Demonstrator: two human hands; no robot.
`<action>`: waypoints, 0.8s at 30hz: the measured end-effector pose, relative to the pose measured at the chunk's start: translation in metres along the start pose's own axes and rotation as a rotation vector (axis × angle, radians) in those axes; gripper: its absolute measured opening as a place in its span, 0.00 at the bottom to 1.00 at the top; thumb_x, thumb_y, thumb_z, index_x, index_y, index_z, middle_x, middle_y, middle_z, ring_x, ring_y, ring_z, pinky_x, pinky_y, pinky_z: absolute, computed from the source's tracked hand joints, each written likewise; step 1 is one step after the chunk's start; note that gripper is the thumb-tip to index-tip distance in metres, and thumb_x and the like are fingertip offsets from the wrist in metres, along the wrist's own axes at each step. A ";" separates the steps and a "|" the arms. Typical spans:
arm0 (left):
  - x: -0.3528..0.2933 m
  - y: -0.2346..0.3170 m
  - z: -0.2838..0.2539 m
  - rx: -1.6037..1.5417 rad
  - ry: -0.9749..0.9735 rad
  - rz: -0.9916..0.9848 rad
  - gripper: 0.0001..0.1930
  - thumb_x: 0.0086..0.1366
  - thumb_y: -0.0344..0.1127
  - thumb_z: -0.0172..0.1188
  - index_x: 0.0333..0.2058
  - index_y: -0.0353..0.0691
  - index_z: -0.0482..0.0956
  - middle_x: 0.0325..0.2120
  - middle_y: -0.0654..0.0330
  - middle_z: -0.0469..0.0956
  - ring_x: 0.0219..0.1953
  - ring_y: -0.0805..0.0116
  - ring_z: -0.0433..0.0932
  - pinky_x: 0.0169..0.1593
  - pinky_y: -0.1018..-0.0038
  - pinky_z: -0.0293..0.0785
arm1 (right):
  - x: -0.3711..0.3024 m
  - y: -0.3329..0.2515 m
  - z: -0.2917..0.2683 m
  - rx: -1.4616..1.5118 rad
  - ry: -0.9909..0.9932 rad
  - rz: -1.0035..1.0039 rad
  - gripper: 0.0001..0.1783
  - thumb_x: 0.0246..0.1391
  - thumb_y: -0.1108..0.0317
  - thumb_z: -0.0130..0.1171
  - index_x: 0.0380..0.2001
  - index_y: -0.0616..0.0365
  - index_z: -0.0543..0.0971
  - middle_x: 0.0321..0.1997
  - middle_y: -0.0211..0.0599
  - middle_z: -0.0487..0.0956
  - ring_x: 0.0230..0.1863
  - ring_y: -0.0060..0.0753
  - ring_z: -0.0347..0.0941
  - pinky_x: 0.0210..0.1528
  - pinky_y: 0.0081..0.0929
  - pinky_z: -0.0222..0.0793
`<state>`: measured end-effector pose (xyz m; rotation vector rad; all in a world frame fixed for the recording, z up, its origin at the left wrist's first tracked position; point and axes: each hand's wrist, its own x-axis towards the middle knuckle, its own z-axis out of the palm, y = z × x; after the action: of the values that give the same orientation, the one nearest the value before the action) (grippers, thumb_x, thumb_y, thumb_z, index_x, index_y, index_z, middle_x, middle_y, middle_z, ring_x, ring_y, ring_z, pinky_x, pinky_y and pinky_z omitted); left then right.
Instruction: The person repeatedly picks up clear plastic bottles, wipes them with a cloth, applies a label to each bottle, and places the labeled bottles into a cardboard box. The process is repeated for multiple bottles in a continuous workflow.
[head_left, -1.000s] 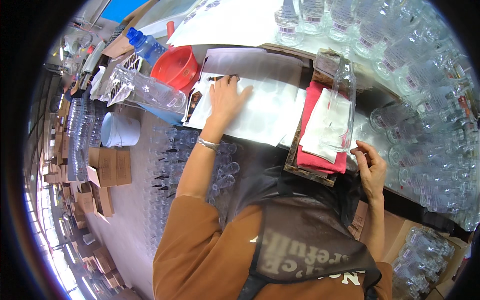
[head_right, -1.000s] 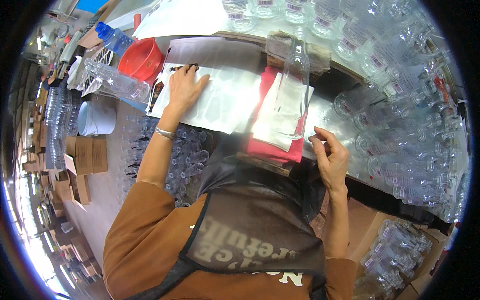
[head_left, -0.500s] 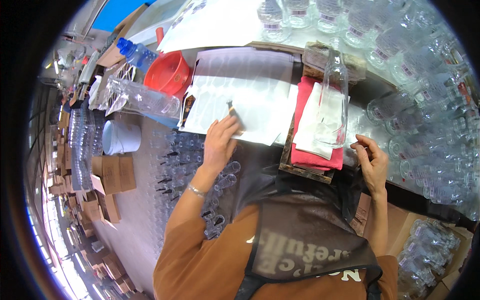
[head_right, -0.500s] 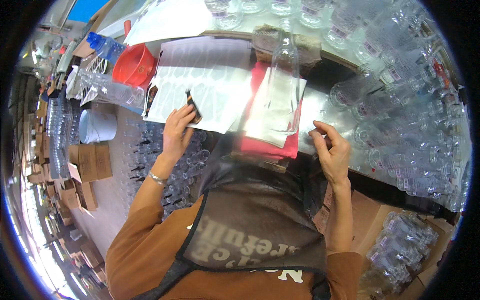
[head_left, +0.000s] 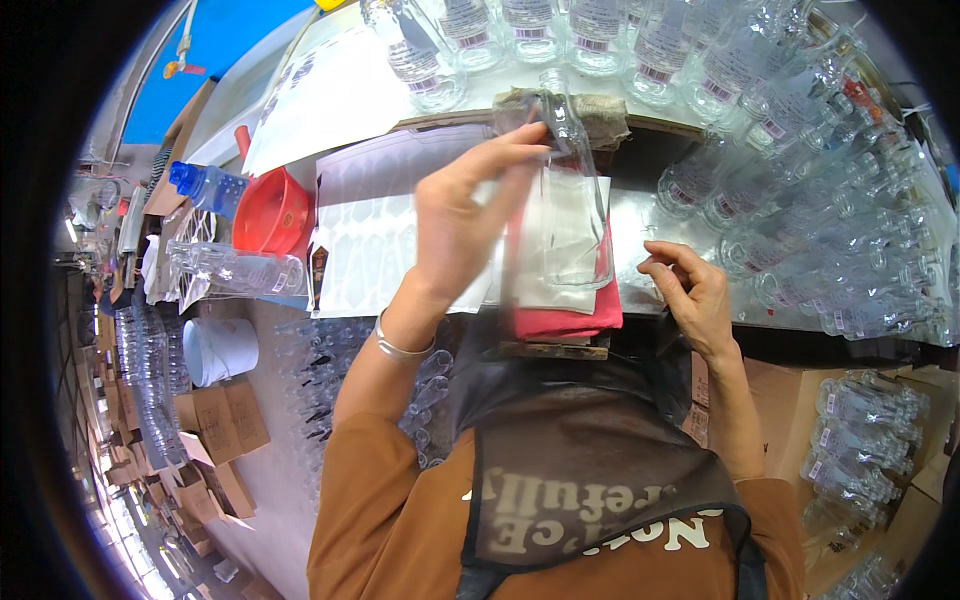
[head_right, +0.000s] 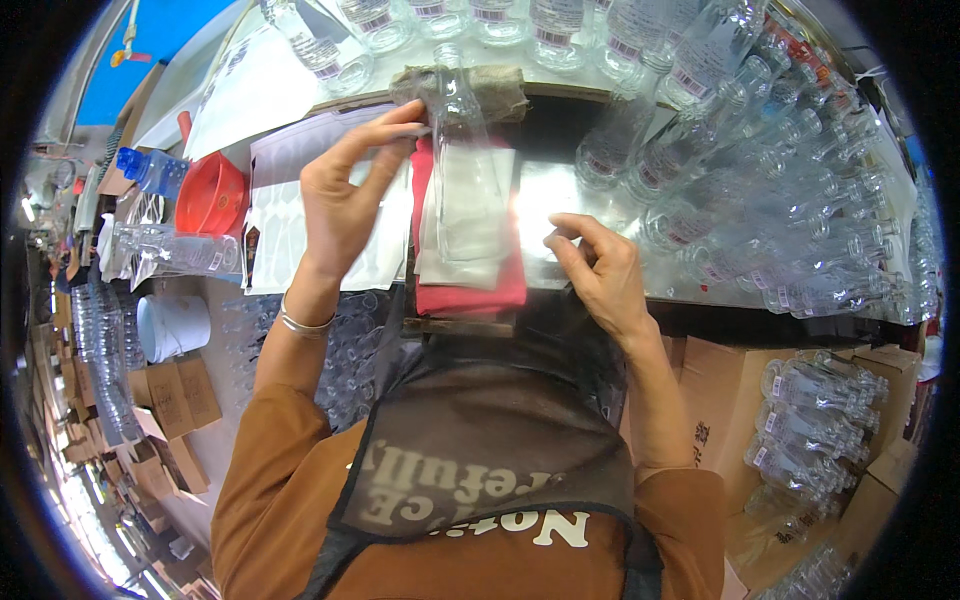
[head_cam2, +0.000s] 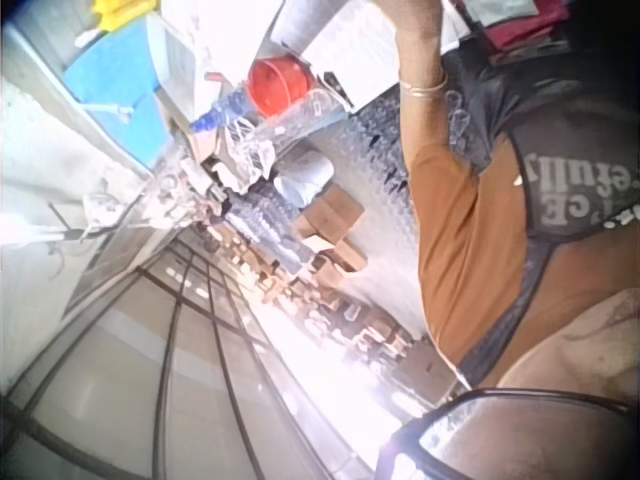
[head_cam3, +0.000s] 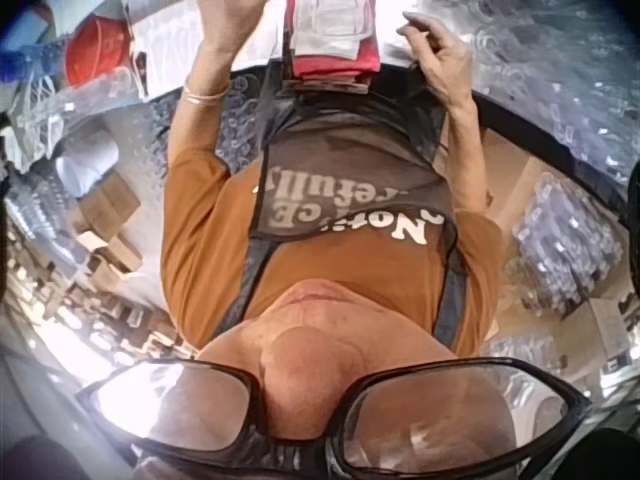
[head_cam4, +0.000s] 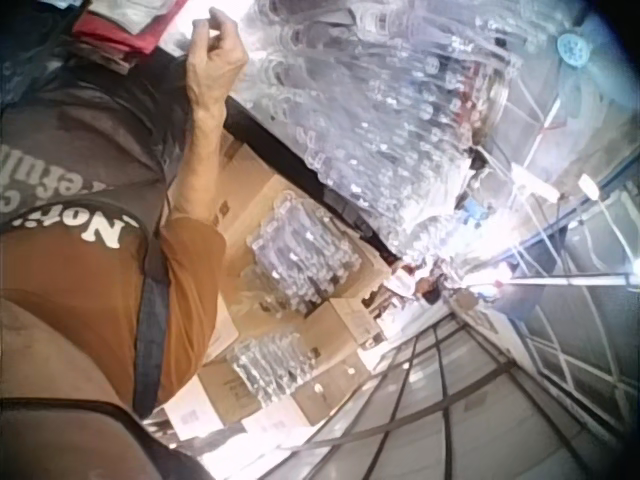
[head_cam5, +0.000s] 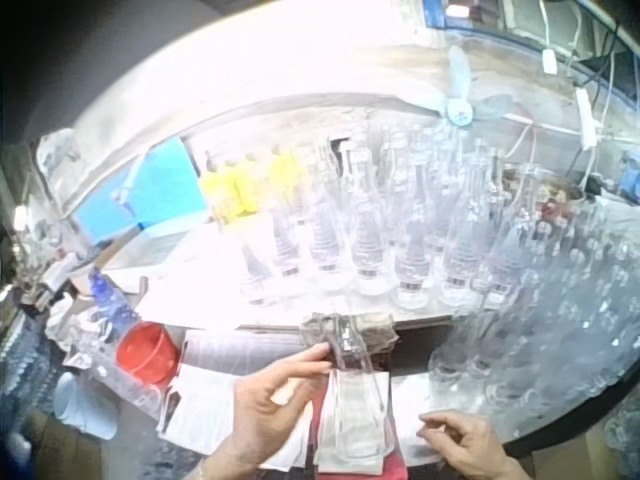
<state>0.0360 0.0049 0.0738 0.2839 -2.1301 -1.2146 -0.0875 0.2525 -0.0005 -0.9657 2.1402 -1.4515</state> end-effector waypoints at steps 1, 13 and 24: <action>0.003 0.002 0.006 0.179 -0.055 0.196 0.09 0.64 0.24 0.63 0.43 0.38 0.84 0.51 0.54 0.83 0.55 0.64 0.80 0.58 0.69 0.74 | 0.001 -0.001 0.002 0.036 0.018 -0.011 0.13 0.58 0.69 0.64 0.45 0.63 0.83 0.25 0.33 0.80 0.20 0.16 0.65 0.24 0.22 0.62; -0.039 0.005 0.009 0.266 -0.245 0.299 0.11 0.57 0.30 0.69 0.40 0.39 0.85 0.61 0.44 0.73 0.66 0.46 0.68 0.65 0.57 0.67 | 0.021 -0.027 0.009 0.196 -0.090 0.067 0.20 0.62 0.67 0.60 0.54 0.66 0.76 0.31 0.36 0.83 0.21 0.16 0.69 0.25 0.21 0.65; -0.010 -0.017 0.029 0.090 -0.172 -0.072 0.28 0.63 0.35 0.66 0.63 0.42 0.73 0.69 0.48 0.60 0.64 0.51 0.70 0.59 0.60 0.75 | 0.048 -0.048 0.030 0.186 -0.202 0.098 0.33 0.59 0.55 0.63 0.58 0.73 0.72 0.45 0.53 0.83 0.42 0.35 0.82 0.45 0.31 0.76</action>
<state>0.0225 0.0207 0.0455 0.3073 -2.3451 -1.2247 -0.0858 0.1868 0.0346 -0.8854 1.8465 -1.4117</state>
